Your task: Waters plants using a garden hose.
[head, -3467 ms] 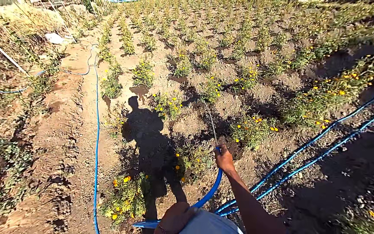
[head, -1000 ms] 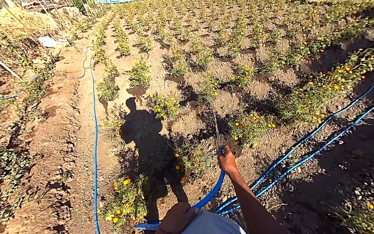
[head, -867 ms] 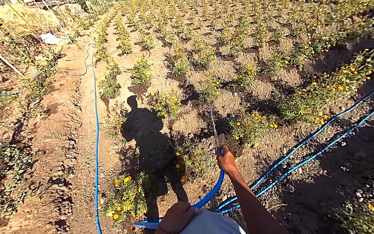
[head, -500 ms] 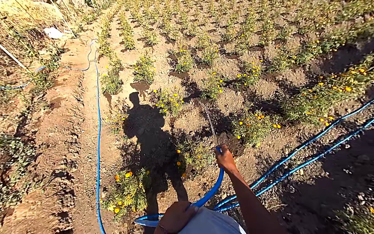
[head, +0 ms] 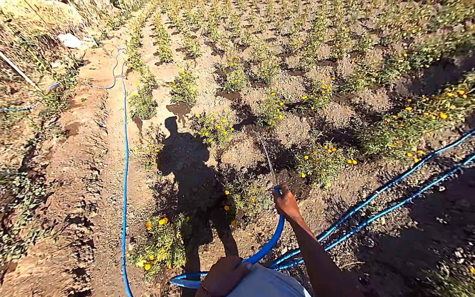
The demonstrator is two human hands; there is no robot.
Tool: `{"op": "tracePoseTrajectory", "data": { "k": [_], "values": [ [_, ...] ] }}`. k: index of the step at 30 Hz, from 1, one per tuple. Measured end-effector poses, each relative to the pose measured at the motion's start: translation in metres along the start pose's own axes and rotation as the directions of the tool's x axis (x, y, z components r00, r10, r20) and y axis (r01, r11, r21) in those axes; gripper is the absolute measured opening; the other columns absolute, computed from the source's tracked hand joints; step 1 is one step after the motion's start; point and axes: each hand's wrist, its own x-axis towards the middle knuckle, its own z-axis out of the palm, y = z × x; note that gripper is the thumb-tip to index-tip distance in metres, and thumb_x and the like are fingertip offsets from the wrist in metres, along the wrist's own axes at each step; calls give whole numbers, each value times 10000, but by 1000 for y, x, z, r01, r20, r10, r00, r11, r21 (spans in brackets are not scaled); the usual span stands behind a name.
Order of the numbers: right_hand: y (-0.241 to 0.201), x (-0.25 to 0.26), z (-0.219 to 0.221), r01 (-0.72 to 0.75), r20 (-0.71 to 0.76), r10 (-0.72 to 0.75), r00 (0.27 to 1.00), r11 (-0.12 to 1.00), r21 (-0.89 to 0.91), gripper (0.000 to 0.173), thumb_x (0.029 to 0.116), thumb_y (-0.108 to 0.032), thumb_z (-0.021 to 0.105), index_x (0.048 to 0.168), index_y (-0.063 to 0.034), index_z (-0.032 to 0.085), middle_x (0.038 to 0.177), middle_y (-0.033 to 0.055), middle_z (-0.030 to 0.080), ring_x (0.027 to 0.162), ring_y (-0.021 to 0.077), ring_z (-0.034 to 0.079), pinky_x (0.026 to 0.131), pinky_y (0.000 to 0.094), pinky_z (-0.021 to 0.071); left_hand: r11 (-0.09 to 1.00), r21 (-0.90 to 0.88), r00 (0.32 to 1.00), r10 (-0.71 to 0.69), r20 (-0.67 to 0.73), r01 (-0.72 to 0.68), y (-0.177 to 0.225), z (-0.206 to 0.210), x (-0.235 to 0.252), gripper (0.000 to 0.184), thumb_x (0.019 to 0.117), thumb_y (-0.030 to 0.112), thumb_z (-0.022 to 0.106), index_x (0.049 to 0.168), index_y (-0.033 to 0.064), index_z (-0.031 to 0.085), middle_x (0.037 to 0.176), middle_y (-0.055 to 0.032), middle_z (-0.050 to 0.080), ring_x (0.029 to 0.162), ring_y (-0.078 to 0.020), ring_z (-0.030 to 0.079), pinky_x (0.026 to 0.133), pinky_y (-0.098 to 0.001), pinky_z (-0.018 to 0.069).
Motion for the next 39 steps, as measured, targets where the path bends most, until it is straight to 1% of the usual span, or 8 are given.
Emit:
{"op": "tracePoseTrajectory", "data": {
  "k": [9,13,18,21,26,29,32,39],
  "values": [
    [-2,1,0,-19,1,19,1000,1000,-18,307,1077,-249,537,1327,-72,554,881,175,658,677,297,644,662,493,547,1000,12,1000,-1,2,1,0,0,0,551,1082,489,415,979,-1,647,886,-176,632,852,-321,629,801,-561,488],
    [-1,-1,0,-12,-15,12,1000,1000,19,297,1074,-242,537,1312,-65,552,864,171,648,653,291,631,639,488,542,1000,18,1000,16,-8,-15,-2,1,2,551,1082,482,407,959,0,642,868,-173,626,839,-320,626,787,-559,487],
    [0,-2,-2,8,-54,-6,999,999,38,291,1066,-218,548,1306,-53,566,888,182,657,687,302,640,669,504,541,1000,19,1000,20,-11,-20,0,-1,1,546,1082,477,416,953,-2,643,865,-174,625,841,-320,624,796,-556,487],
    [4,0,-2,11,-51,-9,999,999,45,295,1065,-228,548,1304,-54,561,874,171,652,671,295,633,652,500,542,1000,12,1000,25,-16,-25,-1,-2,3,548,1079,485,423,943,2,645,849,-164,623,826,-312,623,784,-554,489],
    [1,-1,-2,-13,-29,13,1000,1000,13,301,1074,-221,535,1325,-56,552,904,188,663,691,309,650,671,509,548,1000,15,1000,21,2,-21,0,-3,3,545,1081,485,420,959,3,644,851,-161,621,821,-307,619,781,-554,487],
    [2,-2,-2,-1,-75,4,997,999,35,309,1067,-225,543,1329,-61,554,891,182,657,684,305,640,662,506,543,1000,15,1000,22,-2,-22,0,-3,3,549,1080,489,419,962,5,649,855,-162,626,824,-306,622,785,-553,489],
    [0,-5,-5,-12,-119,16,993,999,34,322,1065,-210,544,1339,-41,545,935,210,677,750,340,671,718,533,549,1000,17,1000,17,4,-17,0,-3,4,551,1081,486,422,972,-3,653,868,-172,633,838,-315,628,797,-560,490],
    [-1,-11,-11,-25,-124,29,992,999,33,320,1068,-213,539,1338,-41,536,934,214,675,750,345,676,709,535,553,999,20,1000,25,14,-26,0,-4,5,547,1080,485,424,960,2,649,853,-162,627,826,-308,623,787,-555,490]
  ]
}}
